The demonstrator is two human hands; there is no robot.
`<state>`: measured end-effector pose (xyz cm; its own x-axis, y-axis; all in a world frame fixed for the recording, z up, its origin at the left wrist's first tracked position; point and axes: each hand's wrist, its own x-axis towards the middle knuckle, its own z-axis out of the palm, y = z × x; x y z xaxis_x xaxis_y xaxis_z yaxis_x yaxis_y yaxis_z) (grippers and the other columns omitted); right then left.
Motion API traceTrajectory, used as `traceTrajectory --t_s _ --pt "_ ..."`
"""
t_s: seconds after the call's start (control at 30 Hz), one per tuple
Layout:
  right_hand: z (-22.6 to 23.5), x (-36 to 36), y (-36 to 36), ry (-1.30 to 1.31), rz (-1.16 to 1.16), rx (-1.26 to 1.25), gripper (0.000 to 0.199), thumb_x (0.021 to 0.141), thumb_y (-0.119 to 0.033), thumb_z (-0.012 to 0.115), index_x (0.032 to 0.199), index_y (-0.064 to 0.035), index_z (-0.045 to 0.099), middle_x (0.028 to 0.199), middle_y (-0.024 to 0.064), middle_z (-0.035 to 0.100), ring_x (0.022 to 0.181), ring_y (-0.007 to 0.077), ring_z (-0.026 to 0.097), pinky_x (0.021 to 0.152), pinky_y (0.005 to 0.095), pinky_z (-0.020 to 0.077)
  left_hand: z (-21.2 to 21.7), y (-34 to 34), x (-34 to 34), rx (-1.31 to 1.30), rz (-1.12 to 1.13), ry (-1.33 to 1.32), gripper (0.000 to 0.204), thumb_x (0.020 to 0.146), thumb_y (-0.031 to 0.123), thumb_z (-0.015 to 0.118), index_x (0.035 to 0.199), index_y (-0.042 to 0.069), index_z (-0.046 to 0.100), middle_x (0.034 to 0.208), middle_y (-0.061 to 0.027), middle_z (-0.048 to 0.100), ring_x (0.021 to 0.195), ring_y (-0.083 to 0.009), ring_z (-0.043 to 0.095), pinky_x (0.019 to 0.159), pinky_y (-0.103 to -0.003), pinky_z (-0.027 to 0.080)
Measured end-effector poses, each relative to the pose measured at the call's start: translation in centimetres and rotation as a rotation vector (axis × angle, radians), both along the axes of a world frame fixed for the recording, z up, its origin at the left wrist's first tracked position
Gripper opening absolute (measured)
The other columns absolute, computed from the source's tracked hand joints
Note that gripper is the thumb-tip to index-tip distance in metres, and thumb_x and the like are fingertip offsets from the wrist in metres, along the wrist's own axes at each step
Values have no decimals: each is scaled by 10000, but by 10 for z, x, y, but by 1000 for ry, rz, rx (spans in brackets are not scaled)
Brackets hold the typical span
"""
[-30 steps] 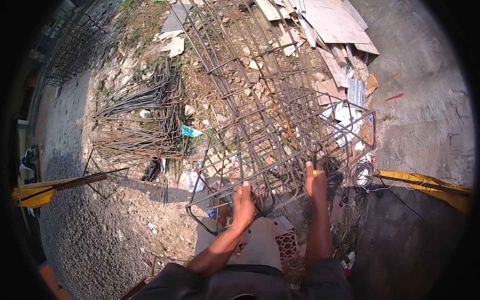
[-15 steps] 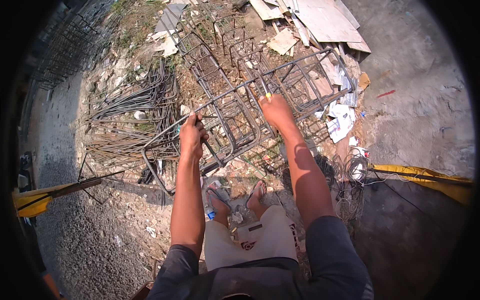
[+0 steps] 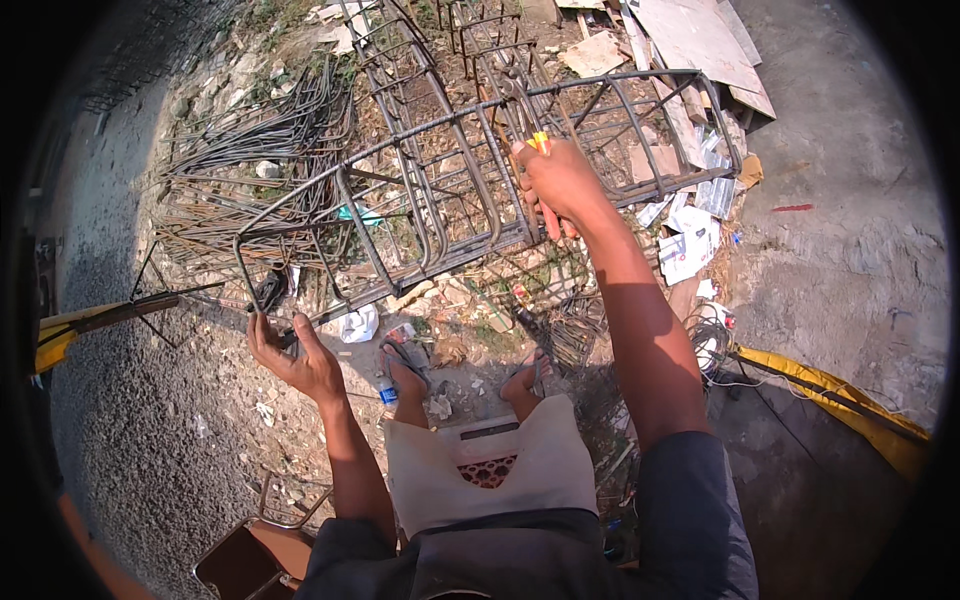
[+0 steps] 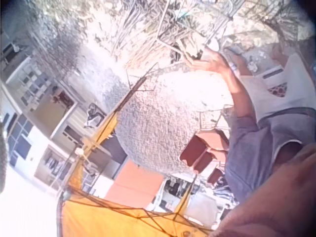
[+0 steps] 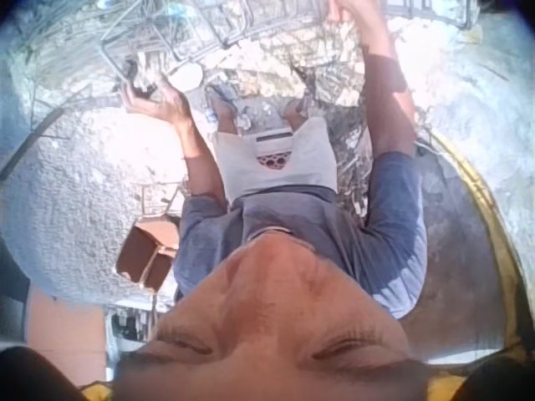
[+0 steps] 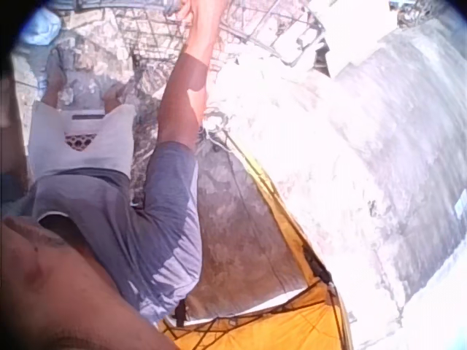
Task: The person handles a pink plastic crate and then works on a metal frame structure, using pliers to bend and secure metal rods. The person repeatedly adjusts and ties the frame components together.
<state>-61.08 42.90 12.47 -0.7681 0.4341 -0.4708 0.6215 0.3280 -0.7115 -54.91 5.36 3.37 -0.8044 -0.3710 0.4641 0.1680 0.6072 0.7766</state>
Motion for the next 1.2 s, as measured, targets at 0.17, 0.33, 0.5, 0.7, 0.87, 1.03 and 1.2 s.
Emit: traceTrajectory --t_s 0.17,0.33,0.5,0.7,0.87,1.03,1.2 --pt "0 58 1 -33 46 -109 436 994 -458 606 818 -60 632 690 51 631 565 147 595 537 306 474 9 -17 7 -116 73 -201 544 1026 324 616 1409 -36 477 1268 -200 570 1185 -272 554 1022 -394 433" --pt "-31 122 20 -141 -81 -270 398 988 -462 637 865 -85 603 649 4 561 546 124 571 522 291 472 -10 -57 39 659 10 -676 481 1095 481 409 1087 28 567 719 14 504 563 -53 436 495 -220 350" --pt "-28 126 0 -99 -131 -277 397 995 -462 633 1003 -65 642 826 17 582 574 101 544 545 278 471 -18 -66 29 708 -46 -633 488 1068 541 444 819 128 514 568 67 379 436 -39 318 400 -224 229" --pt "20 93 -8 -88 -156 -182 614 995 -584 570 1181 -10 683 587 -57 462 564 57 477 570 239 405 63 -76 -30 649 -147 -579 403 1064 454 533 827 128 540 571 85 384 439 -19 309 404 -214 214" --pt "-8 52 -53 35 -131 -122 583 976 -671 532 816 -110 515 654 -43 381 589 83 364 550 285 332 27 -108 -69 619 -140 -563 374 1072 372 558 803 115 522 646 91 380 560 -18 294 491 -239 215" --pt "-14 22 -43 22 -20 49 609 997 -650 506 838 -65 564 698 -1 525 639 110 453 627 313 402 39 -108 -80 764 -92 -628 359 1072 364 561 802 135 501 638 89 380 527 -6 297 453 -223 205" --pt "-1 15 -15 29 -30 53 651 989 -690 486 861 -64 613 737 27 622 643 115 529 636 283 424 47 -77 -62 905 -205 -608 311 1064 349 575 862 132 482 642 81 394 506 -5 311 430 -205 243"
